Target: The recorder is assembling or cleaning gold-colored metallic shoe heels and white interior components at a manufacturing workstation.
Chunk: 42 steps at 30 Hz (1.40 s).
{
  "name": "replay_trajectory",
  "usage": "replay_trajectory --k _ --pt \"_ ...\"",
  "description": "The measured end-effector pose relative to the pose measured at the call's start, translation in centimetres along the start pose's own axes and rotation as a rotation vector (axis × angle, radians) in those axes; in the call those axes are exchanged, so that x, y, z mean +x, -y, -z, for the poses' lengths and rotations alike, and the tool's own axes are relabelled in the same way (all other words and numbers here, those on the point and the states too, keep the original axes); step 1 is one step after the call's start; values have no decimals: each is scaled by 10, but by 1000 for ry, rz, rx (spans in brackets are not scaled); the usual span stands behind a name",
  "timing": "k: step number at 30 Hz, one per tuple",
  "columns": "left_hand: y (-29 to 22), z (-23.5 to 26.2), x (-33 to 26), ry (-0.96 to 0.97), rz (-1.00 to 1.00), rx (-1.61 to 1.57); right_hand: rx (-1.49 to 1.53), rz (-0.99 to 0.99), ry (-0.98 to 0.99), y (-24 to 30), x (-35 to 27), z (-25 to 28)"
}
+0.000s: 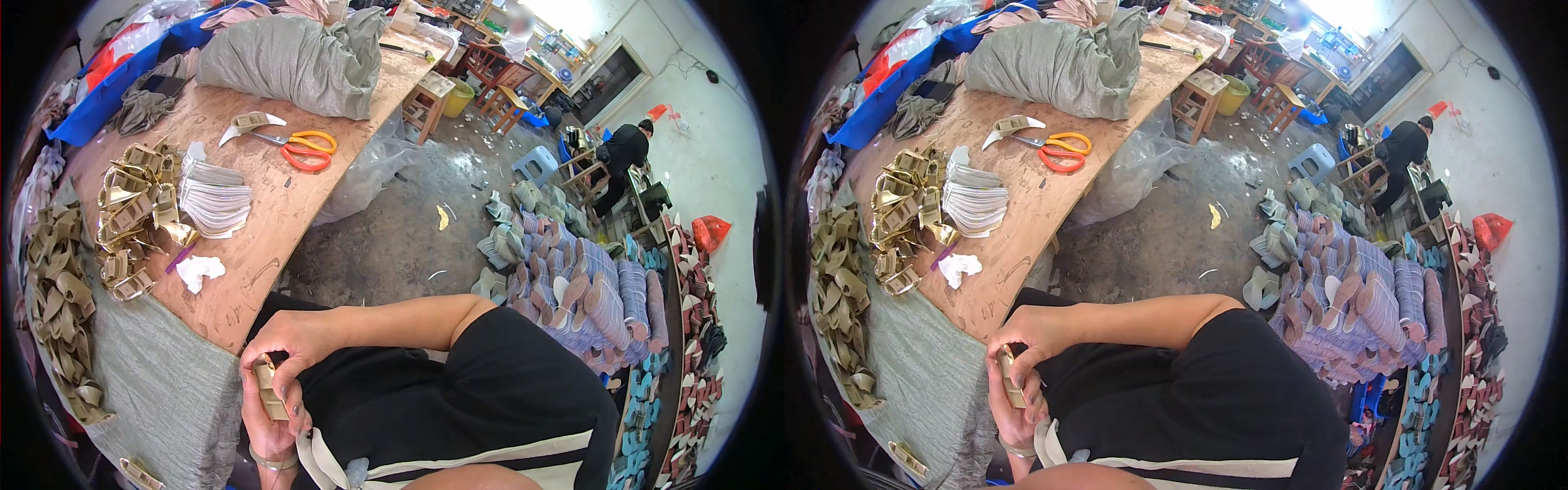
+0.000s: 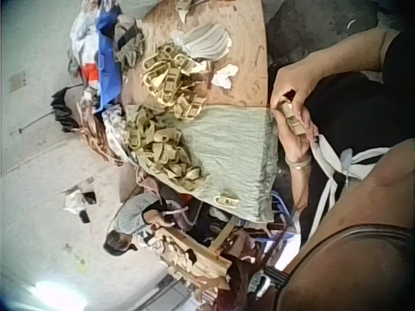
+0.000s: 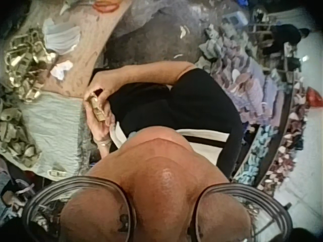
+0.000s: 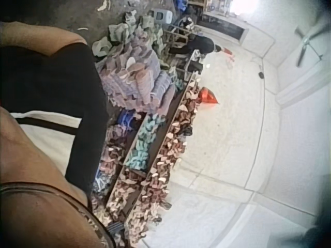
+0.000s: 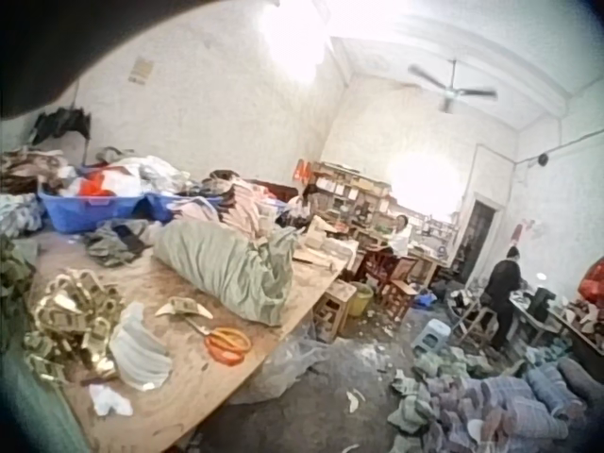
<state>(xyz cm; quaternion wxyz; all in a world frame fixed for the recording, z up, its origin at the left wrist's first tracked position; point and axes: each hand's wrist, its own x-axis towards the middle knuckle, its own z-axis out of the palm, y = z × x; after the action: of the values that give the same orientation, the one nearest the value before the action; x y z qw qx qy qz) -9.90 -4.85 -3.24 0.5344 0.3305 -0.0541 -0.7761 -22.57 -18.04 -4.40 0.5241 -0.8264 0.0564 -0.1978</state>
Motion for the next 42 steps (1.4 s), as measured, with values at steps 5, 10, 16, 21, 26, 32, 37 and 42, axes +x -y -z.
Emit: replay_trajectory --k 5,10,16,21,26,32,37,42 --pt "3 5 1 47 37 -36 -31 53 -18 -5 -1 -4" --pt "4 4 2 41 41 -65 -1 37 -39 -10 -3 -5" --pt "3 2 4 34 42 -99 27 1 -38 -13 -2 -5" --pt "-2 6 7 29 -68 -46 140 -119 -11 -2 3 -4" --pt "-24 9 10 26 -142 69 274 -66 -71 13 17 2" --pt "-17 24 13 -192 -302 265 650 -217 280 11 28 2" --pt "-11 14 16 -229 -381 169 738 -235 139 -1 23 -17" --pt "0 26 19 -216 -470 290 953 -384 28 -4 17 -32"
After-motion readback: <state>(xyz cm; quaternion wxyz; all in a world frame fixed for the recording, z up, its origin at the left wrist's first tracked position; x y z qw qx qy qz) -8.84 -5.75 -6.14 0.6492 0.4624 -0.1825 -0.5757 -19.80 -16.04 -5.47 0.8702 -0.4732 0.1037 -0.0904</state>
